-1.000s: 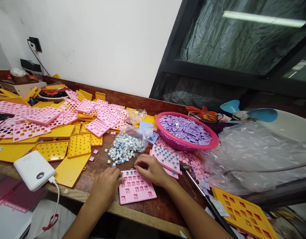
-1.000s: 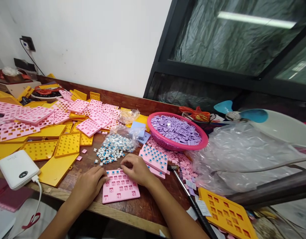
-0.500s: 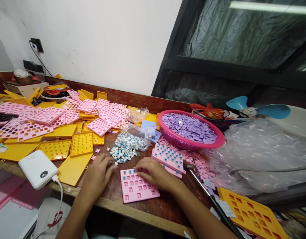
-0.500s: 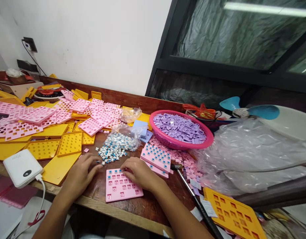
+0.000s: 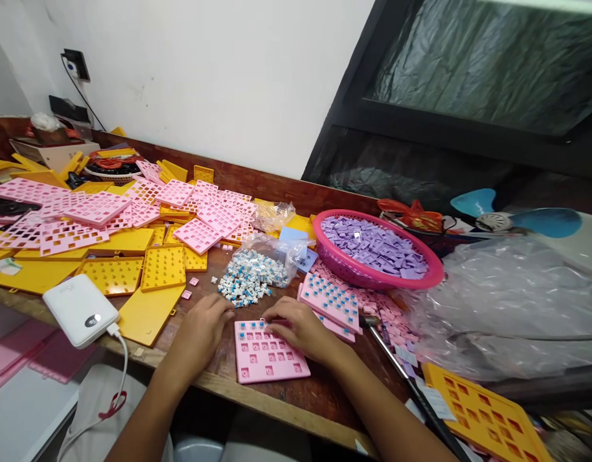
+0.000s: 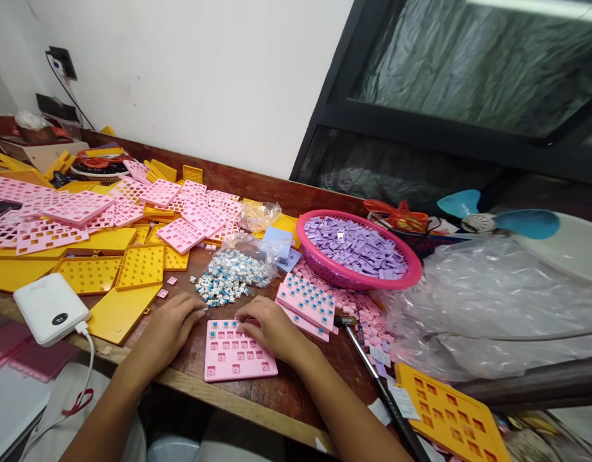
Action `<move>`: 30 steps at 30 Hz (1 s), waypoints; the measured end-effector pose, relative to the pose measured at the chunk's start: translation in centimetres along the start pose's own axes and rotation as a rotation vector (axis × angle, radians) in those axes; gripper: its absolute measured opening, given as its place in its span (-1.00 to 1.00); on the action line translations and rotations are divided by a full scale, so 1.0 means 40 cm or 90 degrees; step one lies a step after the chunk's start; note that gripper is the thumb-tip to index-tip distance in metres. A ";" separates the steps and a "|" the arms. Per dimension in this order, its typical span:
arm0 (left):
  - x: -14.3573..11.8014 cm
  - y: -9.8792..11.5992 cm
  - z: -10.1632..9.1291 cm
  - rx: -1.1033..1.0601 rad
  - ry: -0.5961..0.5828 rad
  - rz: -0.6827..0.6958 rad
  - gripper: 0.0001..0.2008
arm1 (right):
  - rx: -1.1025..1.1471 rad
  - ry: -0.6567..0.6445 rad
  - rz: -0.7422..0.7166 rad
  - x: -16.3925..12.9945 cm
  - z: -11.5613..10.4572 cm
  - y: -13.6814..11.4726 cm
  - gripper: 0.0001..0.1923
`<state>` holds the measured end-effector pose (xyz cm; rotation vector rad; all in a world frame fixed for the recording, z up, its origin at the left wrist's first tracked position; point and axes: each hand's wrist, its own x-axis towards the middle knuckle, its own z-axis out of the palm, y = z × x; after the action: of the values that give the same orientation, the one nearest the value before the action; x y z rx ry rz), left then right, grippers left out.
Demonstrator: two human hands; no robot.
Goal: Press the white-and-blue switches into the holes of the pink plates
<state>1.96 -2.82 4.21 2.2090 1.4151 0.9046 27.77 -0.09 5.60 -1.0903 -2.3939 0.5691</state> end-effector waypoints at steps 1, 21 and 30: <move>-0.005 0.020 0.003 -0.024 -0.013 0.014 -0.78 | 0.015 0.014 0.001 0.000 0.008 0.007 -0.88; -0.014 0.048 0.052 0.100 -0.136 0.106 -0.85 | 0.084 0.064 0.023 0.009 0.036 0.027 -0.90; -0.017 0.050 0.054 0.234 -0.140 0.126 -0.86 | 0.007 0.102 -0.021 0.004 0.072 0.029 -0.85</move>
<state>4.57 -4.22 3.61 2.6624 1.3615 0.4641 26.77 0.22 2.67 -1.0493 -2.2637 0.4648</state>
